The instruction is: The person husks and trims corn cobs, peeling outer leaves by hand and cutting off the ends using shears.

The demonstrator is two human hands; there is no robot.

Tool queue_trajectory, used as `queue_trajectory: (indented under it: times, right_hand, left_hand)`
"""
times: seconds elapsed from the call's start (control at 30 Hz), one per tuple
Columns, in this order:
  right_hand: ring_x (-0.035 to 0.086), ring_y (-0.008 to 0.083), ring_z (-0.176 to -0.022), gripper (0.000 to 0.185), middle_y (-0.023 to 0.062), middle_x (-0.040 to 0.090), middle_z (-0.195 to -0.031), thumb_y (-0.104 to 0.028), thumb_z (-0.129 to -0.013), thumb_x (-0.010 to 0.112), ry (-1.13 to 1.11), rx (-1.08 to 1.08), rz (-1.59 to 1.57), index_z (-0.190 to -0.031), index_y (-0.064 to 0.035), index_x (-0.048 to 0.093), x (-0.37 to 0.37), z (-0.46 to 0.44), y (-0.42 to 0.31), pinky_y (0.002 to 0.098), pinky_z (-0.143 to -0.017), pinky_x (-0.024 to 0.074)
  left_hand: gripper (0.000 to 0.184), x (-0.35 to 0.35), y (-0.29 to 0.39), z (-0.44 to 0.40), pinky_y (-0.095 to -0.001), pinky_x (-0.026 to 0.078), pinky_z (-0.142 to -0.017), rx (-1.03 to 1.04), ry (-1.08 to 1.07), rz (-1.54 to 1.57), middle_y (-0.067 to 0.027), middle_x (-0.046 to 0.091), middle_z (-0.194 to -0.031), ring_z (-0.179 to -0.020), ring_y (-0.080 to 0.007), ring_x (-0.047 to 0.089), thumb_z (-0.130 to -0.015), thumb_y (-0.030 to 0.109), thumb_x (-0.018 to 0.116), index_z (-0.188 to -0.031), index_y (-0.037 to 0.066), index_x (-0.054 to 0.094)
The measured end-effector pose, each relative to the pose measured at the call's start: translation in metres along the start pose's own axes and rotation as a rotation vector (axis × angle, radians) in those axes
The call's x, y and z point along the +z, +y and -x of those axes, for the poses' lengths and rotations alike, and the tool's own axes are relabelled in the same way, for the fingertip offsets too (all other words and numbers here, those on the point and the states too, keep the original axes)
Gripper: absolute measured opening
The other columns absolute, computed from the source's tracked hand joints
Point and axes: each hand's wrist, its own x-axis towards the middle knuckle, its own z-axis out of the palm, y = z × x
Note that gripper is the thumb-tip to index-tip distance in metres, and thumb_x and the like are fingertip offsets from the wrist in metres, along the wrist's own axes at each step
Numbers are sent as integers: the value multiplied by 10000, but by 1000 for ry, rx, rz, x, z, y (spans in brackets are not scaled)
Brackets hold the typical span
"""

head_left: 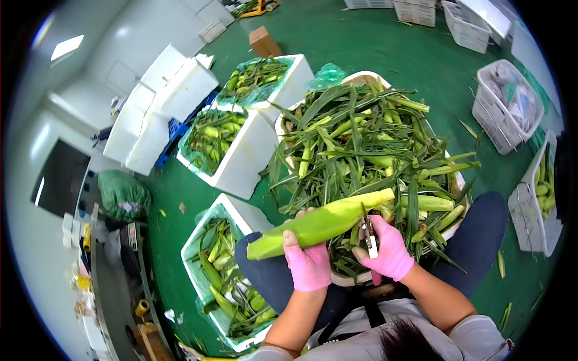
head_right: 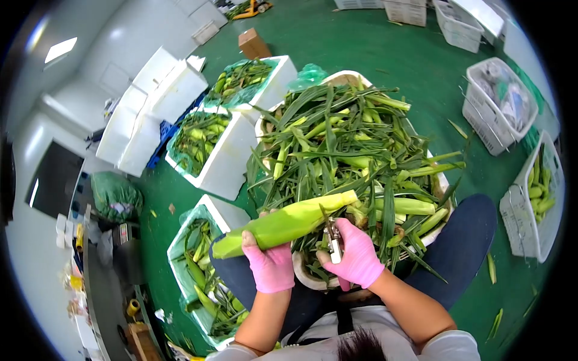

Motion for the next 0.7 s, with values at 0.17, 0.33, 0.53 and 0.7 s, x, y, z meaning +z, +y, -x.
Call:
queue_trajectory:
  times: [0.17,0.33,0.53,0.7]
  right_hand:
    - [628,167,-596,234,69,616,-747,-86,-782,690,-240,259,-500,-968,-12,570,-10,13,-9,326,-567,544]
    - [613,315,-554,387,119,600,-691,-315,-785,778,-802,241,-1122,-939,-3,609,-19,61,1,455,-532,522]
    - [612,308,-857,587,154,624,-882,-481,-918,648,-228,248,-1352,-1190,34,577,-17,1,-31,465,-746,532]
    - [573,264,-1151,629,177,607,-1226,-509,-1026,448,-413,450,-1178,-1302,53,508,-33,-49,22,381,-998,448]
  left_hand:
    - [626,-13,11,-24,-499,422,-1098,-189,112,70,-76,593,-1285,-1233,-288,547,-951,642,562,-1287,115,532]
    - [636,-36,20,-40,-371,552,-794,-717,-317,725,-82,637,-912,-774,-271,632,-1013,627,437,-1172,24,568]
    - [661,-59,72,18,-424,552,-852,-709,-375,644,-85,622,-1133,-1076,-260,622,-967,685,459,-1426,211,492]
    - [785,-191,131,133,-419,566,-838,-615,-126,239,-111,617,-1176,-1031,-265,627,-949,545,600,-1566,146,323]
